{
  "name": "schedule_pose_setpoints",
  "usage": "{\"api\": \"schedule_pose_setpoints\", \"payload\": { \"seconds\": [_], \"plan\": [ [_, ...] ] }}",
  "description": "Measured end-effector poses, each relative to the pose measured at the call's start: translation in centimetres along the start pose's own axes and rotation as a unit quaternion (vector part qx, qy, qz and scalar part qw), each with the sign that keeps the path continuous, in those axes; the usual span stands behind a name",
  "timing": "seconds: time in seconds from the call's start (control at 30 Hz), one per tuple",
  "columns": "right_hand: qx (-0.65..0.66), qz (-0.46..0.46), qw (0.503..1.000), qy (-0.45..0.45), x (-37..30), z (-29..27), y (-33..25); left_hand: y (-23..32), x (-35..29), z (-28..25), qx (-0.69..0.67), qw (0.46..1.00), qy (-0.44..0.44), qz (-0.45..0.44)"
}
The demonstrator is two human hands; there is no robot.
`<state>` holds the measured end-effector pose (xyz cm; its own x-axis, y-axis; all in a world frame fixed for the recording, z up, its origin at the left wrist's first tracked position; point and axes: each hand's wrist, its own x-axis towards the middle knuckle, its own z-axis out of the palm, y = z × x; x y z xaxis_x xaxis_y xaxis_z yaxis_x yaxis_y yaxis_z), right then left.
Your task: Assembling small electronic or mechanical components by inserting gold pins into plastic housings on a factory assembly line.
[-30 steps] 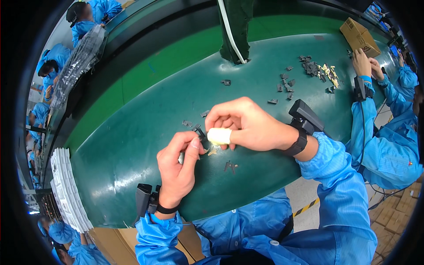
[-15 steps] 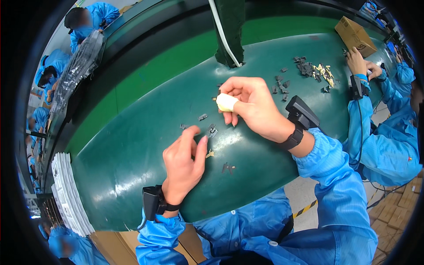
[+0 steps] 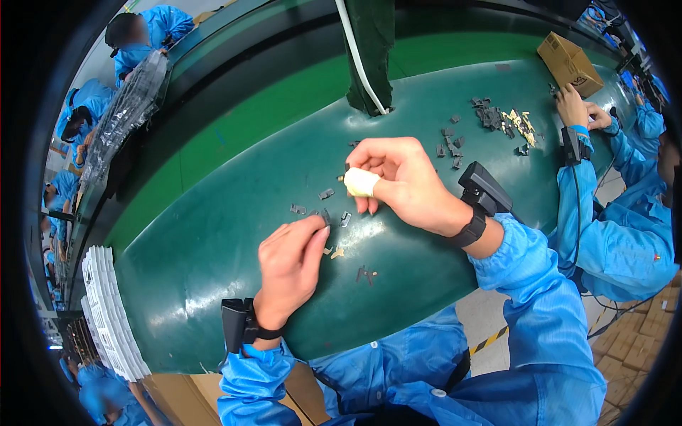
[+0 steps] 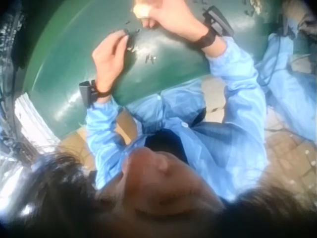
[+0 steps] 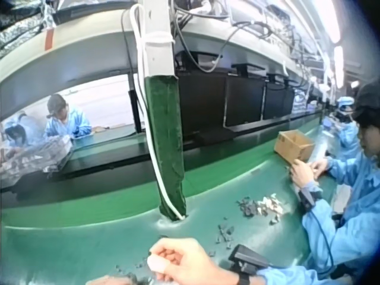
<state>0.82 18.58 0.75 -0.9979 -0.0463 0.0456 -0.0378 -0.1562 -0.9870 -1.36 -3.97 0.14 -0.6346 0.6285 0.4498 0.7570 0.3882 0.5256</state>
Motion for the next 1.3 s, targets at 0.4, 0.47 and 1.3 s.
{"api": "schedule_pose_setpoints", "payload": {
  "seconds": [0.4,0.47,1.3],
  "plan": [
    [0.114,-0.013,0.983,-0.145,-0.5,0.8,0.3,0.8,-0.8,-0.2,-0.266,0.960,0.033,-0.083],
    [0.091,-0.014,0.985,-0.145,-0.8,1.1,0.3,0.8,-0.9,-0.2,-0.294,0.942,0.035,-0.161],
    [0.023,0.013,0.994,-0.105,-1.4,1.7,-0.1,0.7,-0.7,-0.2,-0.459,0.854,0.077,-0.232]
  ]
}}
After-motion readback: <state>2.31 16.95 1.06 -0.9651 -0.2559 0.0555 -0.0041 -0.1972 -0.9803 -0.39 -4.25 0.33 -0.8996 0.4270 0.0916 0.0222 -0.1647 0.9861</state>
